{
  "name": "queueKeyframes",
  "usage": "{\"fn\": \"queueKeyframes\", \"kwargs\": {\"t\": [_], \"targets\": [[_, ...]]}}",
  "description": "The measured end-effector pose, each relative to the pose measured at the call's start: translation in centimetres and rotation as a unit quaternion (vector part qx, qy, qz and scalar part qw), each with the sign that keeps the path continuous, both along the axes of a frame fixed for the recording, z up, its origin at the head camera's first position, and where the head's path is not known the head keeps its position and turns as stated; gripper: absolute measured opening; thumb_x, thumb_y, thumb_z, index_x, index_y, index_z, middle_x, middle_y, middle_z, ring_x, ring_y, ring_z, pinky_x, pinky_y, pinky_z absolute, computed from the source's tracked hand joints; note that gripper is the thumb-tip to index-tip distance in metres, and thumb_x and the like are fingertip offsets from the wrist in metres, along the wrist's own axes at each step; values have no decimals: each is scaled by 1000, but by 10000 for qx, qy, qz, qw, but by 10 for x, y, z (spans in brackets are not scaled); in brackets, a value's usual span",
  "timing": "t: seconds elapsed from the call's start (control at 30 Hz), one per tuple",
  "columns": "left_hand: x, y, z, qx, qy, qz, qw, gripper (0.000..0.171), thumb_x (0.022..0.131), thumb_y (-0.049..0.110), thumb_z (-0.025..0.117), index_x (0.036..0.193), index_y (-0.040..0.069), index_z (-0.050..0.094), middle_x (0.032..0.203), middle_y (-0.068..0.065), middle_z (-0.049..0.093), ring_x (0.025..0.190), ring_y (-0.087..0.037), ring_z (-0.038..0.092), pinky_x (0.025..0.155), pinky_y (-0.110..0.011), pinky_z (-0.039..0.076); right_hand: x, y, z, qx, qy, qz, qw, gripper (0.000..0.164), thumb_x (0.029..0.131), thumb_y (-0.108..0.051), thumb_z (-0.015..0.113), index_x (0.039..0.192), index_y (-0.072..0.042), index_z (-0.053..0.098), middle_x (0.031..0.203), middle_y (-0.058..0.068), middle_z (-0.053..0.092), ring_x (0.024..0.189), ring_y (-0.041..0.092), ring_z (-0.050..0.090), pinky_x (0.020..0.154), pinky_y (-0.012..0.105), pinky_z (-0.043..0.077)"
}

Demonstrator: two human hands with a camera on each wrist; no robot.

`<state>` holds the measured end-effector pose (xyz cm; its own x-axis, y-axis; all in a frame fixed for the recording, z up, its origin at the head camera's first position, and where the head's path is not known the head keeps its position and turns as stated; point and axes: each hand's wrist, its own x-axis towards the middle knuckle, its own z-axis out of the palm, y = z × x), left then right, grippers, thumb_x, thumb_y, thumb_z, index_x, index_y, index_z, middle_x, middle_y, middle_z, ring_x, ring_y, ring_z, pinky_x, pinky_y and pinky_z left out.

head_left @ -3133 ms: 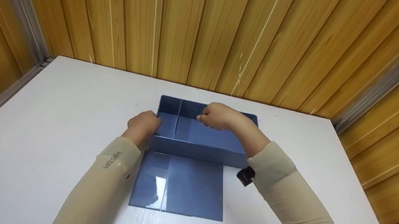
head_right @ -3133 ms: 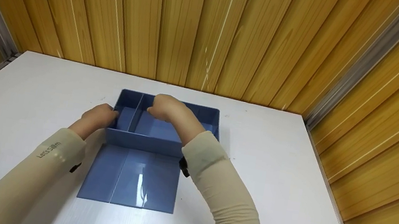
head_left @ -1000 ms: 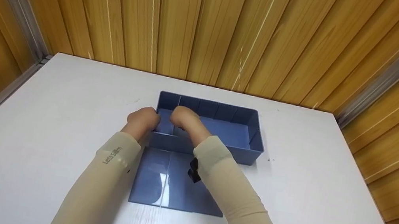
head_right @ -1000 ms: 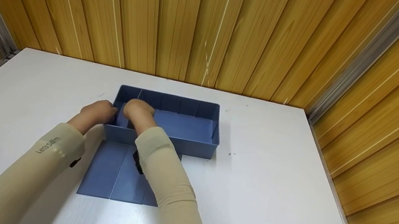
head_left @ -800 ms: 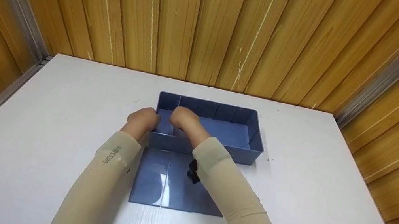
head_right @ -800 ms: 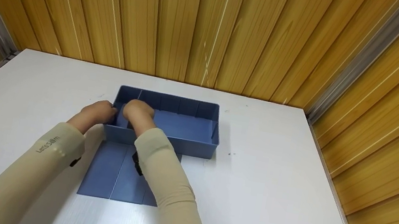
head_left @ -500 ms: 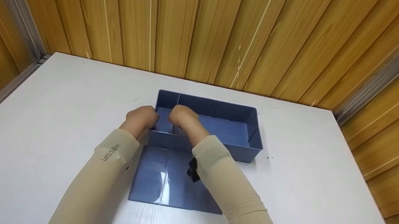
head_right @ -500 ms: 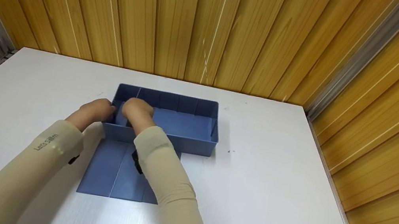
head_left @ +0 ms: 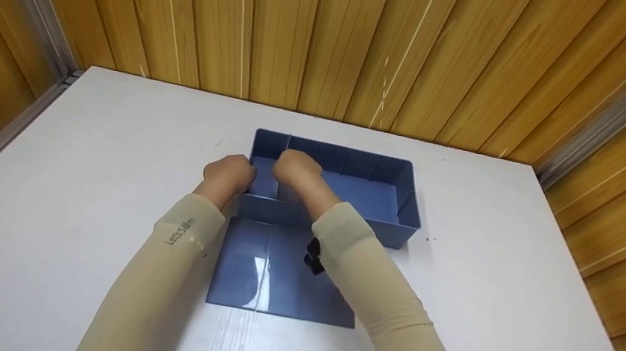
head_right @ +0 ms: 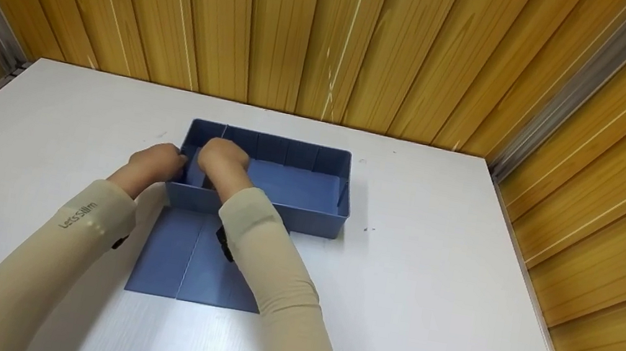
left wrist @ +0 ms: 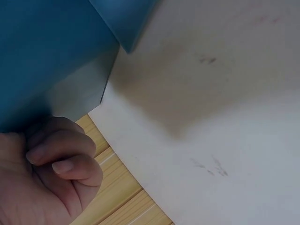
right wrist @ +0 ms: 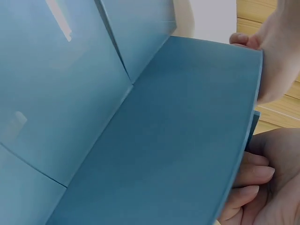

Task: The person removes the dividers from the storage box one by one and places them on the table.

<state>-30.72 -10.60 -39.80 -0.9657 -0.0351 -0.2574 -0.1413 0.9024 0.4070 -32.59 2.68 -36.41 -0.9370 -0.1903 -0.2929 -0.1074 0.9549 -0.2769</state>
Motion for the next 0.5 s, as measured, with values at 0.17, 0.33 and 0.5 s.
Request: {"fn": "queueKeyframes", "kwargs": {"t": [0.17, 0.33, 0.5], "targets": [[0, 0, 1, 42, 0, 62, 10000, 40, 100, 21, 39, 109, -2, 70, 113, -21, 74, 98, -30, 66, 98, -49, 55, -2, 2, 11, -41, 40, 52, 10000, 35, 106, -22, 46, 72, -14, 51, 82, 4, 50, 68, 17, 44, 57, 29, 36], [0, -2, 0, 158, 63, 124, 9998, 39, 97, 20, 41, 108, -2, 72, 113, -22, 74, 96, -30, 65, 98, -49, 54, -2, 4, 20, -73, 121, 82, 9999, 37, 108, -28, 44, 75, -14, 52, 81, 3, 50, 69, 17, 46, 59, 30, 37], [0, 0, -2, 260, 84, 123, 9996, 41, 98, 21, 41, 114, -4, 70, 116, -22, 74, 98, -30, 64, 100, -49, 53, -1, 8, 23, -67, 110, 164, 9998, 38, 109, -29, 44, 74, -14, 52, 75, 1, 50, 68, 17, 47, 59, 30, 37]]}}
